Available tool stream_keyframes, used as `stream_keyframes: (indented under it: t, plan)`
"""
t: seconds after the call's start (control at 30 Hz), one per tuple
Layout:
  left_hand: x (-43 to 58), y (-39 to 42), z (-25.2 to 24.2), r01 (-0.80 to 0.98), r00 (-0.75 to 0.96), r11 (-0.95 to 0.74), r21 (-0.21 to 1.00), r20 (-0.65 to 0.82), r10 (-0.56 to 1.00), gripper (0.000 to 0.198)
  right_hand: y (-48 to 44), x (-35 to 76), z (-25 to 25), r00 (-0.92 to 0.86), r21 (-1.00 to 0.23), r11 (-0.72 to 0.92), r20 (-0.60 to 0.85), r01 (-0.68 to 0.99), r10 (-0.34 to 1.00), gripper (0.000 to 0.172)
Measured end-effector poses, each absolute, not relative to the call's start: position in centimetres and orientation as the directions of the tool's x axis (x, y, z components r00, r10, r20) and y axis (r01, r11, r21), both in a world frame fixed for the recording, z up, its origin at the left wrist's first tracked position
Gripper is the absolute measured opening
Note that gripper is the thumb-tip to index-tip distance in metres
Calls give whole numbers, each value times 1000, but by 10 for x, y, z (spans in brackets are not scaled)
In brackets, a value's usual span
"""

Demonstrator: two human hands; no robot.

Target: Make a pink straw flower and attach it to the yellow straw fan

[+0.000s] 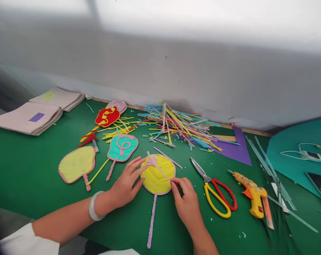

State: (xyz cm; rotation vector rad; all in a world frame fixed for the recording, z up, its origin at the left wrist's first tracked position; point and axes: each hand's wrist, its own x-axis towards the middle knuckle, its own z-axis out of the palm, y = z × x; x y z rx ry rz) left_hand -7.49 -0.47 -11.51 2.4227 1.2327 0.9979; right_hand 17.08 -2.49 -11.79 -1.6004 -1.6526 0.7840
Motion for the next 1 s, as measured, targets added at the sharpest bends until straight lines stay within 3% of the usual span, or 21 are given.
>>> stream_keyframes:
  t: [0.23,0.33,0.63,1.0]
  plan:
    - [-77,-4,-114,535,350,-540,650,411,842,39,-29,174,-105,-68,-774,61,24,630,997,26]
    - [-77,-2,-117,568,304,-486,664,379,874,35,-30,175,-105,-114,-754,66,-11,653,993,22]
    - [-69,-2,-126,642,506,-599,478,323,800,43,-32,182,-97,-230,-658,45,-197,752,953,17]
    - [-66,-1,-122,671,630,-668,322,228,742,43,-35,187,-85,-306,-620,12,-370,785,877,15]
